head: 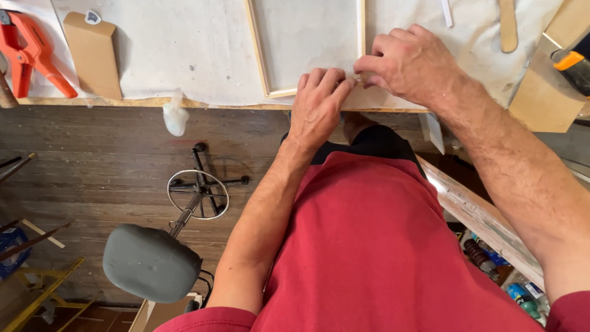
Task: Measuring, cutting, and fitting thin white inserts into a wooden picture frame on a workbench.
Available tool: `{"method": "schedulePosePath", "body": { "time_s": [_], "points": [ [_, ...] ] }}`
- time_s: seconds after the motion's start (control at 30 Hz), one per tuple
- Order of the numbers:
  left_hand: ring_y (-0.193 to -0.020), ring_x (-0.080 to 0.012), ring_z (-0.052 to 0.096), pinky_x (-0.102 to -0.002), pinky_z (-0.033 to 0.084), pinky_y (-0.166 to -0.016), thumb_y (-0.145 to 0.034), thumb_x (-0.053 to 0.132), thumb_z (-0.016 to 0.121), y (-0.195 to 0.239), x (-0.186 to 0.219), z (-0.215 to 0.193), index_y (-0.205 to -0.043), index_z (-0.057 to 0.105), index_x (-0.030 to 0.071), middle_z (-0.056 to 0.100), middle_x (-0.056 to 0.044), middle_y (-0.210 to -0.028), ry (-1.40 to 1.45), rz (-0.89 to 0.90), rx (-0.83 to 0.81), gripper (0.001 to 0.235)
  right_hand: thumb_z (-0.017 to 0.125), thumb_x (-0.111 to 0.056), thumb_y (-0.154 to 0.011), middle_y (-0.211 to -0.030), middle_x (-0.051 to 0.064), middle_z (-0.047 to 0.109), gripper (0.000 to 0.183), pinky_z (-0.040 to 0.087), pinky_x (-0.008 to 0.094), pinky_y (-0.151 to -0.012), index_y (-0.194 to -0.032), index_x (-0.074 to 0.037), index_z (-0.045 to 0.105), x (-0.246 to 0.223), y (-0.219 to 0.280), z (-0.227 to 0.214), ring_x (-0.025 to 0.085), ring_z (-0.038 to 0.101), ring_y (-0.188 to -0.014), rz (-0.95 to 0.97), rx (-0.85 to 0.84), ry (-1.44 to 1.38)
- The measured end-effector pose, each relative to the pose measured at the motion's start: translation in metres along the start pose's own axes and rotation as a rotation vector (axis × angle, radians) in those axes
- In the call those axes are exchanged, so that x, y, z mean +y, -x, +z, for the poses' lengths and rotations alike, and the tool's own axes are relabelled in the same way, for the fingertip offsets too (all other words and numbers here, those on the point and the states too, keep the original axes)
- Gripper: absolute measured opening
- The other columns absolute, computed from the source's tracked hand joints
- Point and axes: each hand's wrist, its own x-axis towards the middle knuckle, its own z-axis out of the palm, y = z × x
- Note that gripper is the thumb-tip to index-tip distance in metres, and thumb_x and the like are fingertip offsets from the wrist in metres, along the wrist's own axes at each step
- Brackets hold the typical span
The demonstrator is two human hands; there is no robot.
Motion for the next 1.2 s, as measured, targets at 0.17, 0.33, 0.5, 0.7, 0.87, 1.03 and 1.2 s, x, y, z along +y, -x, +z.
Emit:
{"method": "schedulePosePath", "body": {
  "time_s": [0.17,0.33,0.5,0.7,0.87,1.03,1.2],
  "points": [
    [-0.085,-0.0272,0.051,-0.041,0.042,-0.072,-0.097,0.002,0.053,0.000,0.002,0.000,-0.122,0.066,0.018,0.056,-0.004,-0.104,-0.044,-0.044,-0.039,0.033,0.077,-0.049,-0.090,-0.087,-0.005,0.062,0.025,0.051,0.029,-0.071,-0.110,-0.039,0.067,-0.001,-0.003,-0.005,0.015,0.064,-0.078,-0.033,-0.067,0.032],
    [-0.086,-0.0285,0.052,-0.041,0.040,-0.073,-0.100,0.008,0.052,0.000,0.006,0.004,-0.116,0.065,0.013,0.059,-0.004,-0.105,-0.012,-0.106,0.003,0.022,0.075,-0.037,-0.093,-0.089,-0.001,0.065,0.023,0.056,0.037,-0.072,-0.113,-0.027,0.073,-0.003,-0.005,-0.006,0.021,0.067,-0.082,-0.057,-0.126,-0.184],
    [-0.087,-0.0289,0.054,-0.042,0.041,-0.075,-0.102,0.013,0.058,0.000,0.008,0.004,-0.115,0.064,0.015,0.060,-0.003,-0.105,0.010,-0.145,0.023,0.014,0.071,-0.026,-0.101,-0.088,0.001,0.067,0.010,0.057,0.040,-0.073,-0.106,-0.019,0.076,-0.004,-0.010,-0.001,0.025,0.066,-0.077,-0.005,-0.116,-0.370],
    [-0.087,-0.0287,0.054,-0.042,0.041,-0.073,-0.100,0.009,0.059,0.004,0.007,-0.001,-0.113,0.068,0.013,0.060,-0.004,-0.105,0.015,-0.142,0.047,0.017,0.072,-0.026,-0.100,-0.090,0.000,0.070,0.011,0.057,0.040,-0.070,-0.107,-0.019,0.077,-0.005,-0.013,-0.007,0.026,0.067,-0.077,-0.012,-0.130,-0.406],
    [-0.087,-0.0285,0.053,-0.041,0.040,-0.074,-0.099,0.011,0.057,0.004,0.007,0.001,-0.109,0.067,0.013,0.060,-0.003,-0.104,0.023,-0.150,0.052,0.015,0.065,-0.024,-0.101,-0.097,0.003,0.072,0.015,0.054,0.045,-0.076,-0.109,-0.016,0.075,-0.008,-0.022,-0.020,0.030,0.068,-0.087,0.128,-0.356,-0.557],
    [-0.089,-0.0277,0.055,-0.041,0.042,-0.076,-0.098,0.013,0.060,0.003,0.005,-0.001,-0.110,0.068,0.016,0.061,-0.002,-0.104,0.013,-0.149,0.057,0.014,0.070,-0.027,-0.102,-0.085,0.001,0.066,0.010,0.056,0.040,-0.067,-0.102,-0.017,0.073,-0.008,-0.013,-0.005,0.025,0.065,-0.075,-0.025,-0.124,-0.321],
    [-0.090,-0.0276,0.056,-0.041,0.043,-0.076,-0.097,0.011,0.061,0.002,0.005,-0.003,-0.110,0.067,0.016,0.061,-0.003,-0.106,0.010,-0.146,0.072,0.015,0.077,-0.022,-0.103,-0.081,0.002,0.058,0.014,0.051,0.033,-0.063,-0.094,-0.016,0.069,-0.010,-0.008,-0.010,0.021,0.059,-0.070,-0.107,0.102,-0.189]
  ]
}}
